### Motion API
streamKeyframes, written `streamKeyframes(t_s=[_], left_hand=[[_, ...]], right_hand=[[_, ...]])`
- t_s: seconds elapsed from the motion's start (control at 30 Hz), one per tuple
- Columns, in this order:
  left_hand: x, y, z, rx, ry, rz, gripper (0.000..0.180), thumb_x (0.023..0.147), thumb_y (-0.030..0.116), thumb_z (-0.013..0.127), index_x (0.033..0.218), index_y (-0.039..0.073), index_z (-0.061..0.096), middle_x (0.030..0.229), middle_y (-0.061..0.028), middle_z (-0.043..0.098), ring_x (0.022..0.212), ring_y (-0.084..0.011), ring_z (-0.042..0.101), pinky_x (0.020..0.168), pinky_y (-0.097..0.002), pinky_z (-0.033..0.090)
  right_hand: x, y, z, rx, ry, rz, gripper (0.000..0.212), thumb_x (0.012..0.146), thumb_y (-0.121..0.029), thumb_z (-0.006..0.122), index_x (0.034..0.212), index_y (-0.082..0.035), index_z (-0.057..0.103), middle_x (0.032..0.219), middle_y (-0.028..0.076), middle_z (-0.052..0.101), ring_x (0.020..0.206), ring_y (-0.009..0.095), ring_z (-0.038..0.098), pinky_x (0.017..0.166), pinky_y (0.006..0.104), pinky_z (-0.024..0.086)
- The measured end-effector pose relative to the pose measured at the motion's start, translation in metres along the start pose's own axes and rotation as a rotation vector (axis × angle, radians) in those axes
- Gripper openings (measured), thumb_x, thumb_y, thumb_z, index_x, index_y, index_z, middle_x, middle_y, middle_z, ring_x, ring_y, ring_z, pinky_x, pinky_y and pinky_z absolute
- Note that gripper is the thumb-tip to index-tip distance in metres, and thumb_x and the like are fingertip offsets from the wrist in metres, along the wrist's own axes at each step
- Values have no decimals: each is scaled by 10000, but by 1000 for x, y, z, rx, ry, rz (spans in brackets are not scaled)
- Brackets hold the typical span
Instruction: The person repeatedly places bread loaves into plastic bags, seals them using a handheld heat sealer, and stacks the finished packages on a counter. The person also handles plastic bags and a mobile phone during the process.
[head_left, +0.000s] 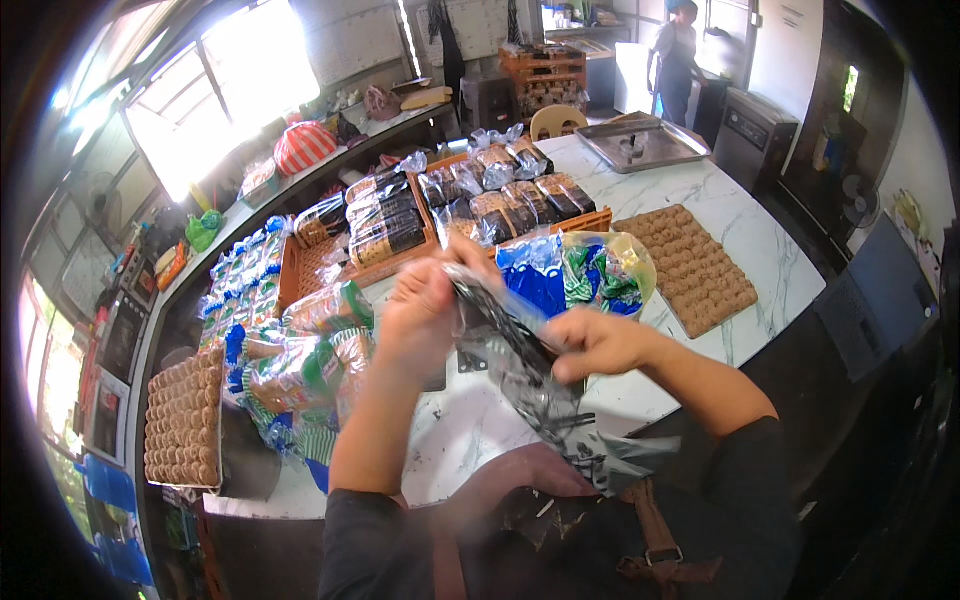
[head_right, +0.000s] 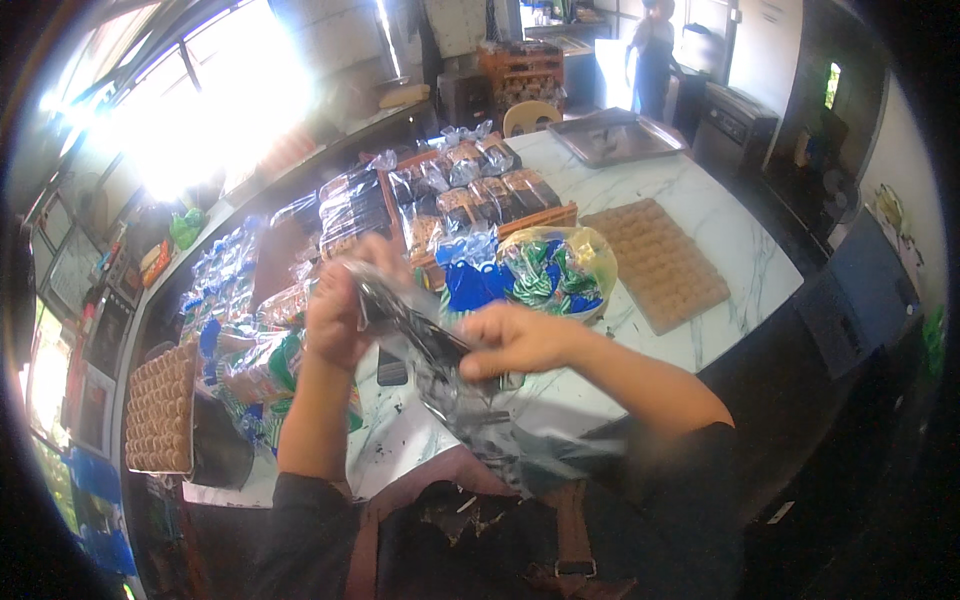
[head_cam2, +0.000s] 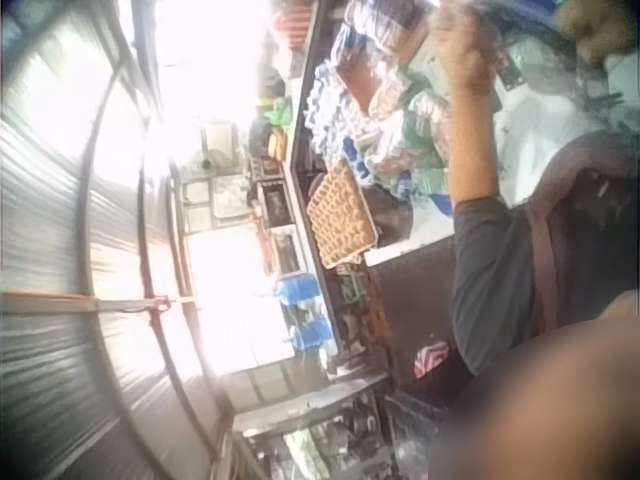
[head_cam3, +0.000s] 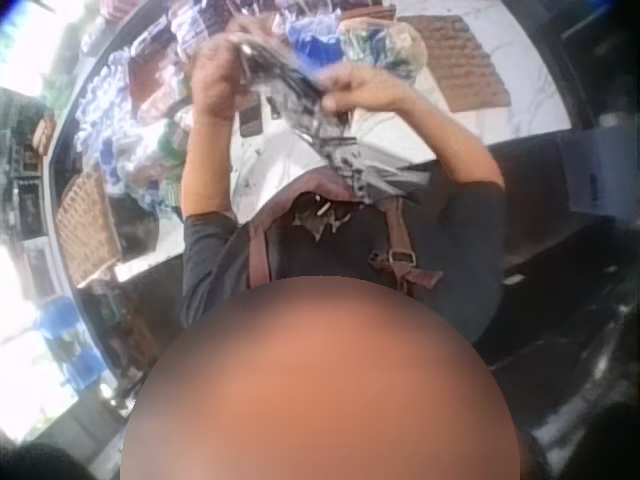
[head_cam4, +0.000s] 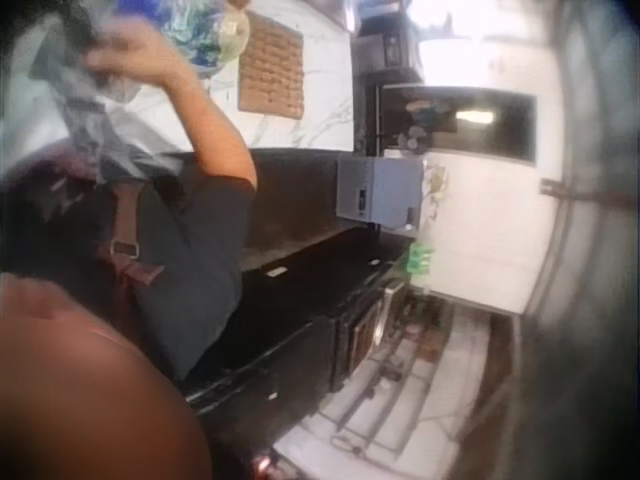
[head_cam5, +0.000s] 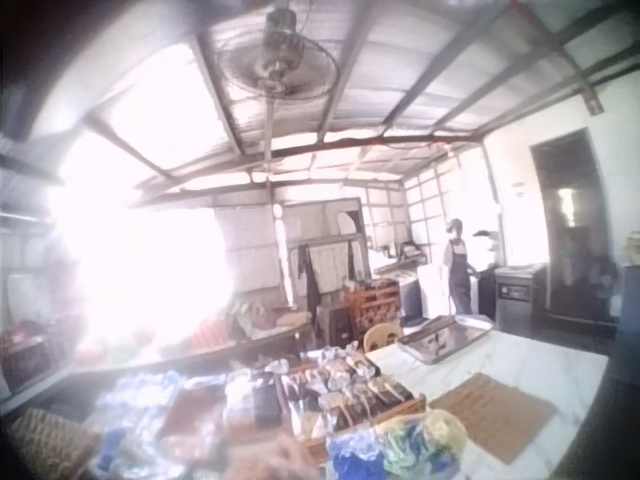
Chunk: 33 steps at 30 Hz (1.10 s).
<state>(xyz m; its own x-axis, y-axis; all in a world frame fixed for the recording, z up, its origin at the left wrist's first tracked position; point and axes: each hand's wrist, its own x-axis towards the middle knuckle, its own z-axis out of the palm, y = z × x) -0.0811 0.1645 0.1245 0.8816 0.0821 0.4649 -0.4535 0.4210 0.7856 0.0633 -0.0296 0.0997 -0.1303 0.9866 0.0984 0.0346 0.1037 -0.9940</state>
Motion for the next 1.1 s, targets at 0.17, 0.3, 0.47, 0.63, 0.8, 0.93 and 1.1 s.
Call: streamKeyframes(t_s=[0.17, 0.3, 0.47, 0.63, 0.8, 0.93, 1.1], left_hand=[[-10, -18, -11, -498, 91, -103, 465, 973, 372, 527, 1241, -8, 528, 1237, -183, 590, 1162, -297, 579, 948, -445, 501], [-22, -66, 6, -503, 1, -364, 691, 891, 401, 661, 1412, 42, 385, 1206, -130, 616, 920, -179, 658, 631, -298, 547], [-29, -49, -6, -237, 308, -85, 532, 942, 337, 607, 1335, 15, 445, 1094, -136, 644, 808, -201, 657, 595, -303, 537], [-14, -22, -44, -470, 144, 27, 410, 1014, 399, 432, 1103, 34, 595, 995, -153, 669, 809, -282, 680, 720, -459, 581], [-28, -63, -52, -874, -110, -187, 529, 982, 414, 486, 1337, 21, 475, 1266, -197, 576, 1121, -296, 602, 923, -468, 511], [-40, -98, -35, -560, -43, -145, 505, 957, 364, 540, 1329, 28, 481, 1282, -161, 579, 1127, -290, 599, 999, -443, 456], [-37, -56, -56, -427, 522, -17, 293, 979, 340, 517, 1114, 90, 586, 1081, -81, 645, 930, -258, 650, 881, -451, 527]], right_hand=[[10, 1, -7, 247, 523, -290, 305, 960, -314, 603, 1036, -18, 612, 838, 20, 633, 793, 115, 597, 692, 268, 486], [14, -27, -30, 839, 679, -471, 283, 959, -346, 591, 1022, -71, 573, 741, 54, 602, 563, 147, 576, 521, 262, 514], [23, -7, -21, 791, 616, -402, 287, 970, -333, 575, 1072, -65, 564, 768, 65, 624, 545, 123, 577, 461, 226, 481], [25, 20, 23, 451, 0, 101, 588, 846, -367, 746, 1235, -9, 488, 795, 24, 608, 607, 96, 568, 507, 246, 439], [19, 0, -1, 797, 557, -608, 277, 952, -314, 592, 1005, -42, 602, 1009, 137, 661, 903, 244, 665, 780, 385, 557], [36, 16, -26, 1065, 366, -556, 318, 993, -388, 490, 1031, -91, 596, 1056, 150, 656, 943, 262, 667, 724, 387, 574], [42, 60, 31, 1252, 384, -272, 433, 970, -309, 565, 1332, -107, 440, 1082, 116, 647, 875, 198, 682, 564, 292, 535]])
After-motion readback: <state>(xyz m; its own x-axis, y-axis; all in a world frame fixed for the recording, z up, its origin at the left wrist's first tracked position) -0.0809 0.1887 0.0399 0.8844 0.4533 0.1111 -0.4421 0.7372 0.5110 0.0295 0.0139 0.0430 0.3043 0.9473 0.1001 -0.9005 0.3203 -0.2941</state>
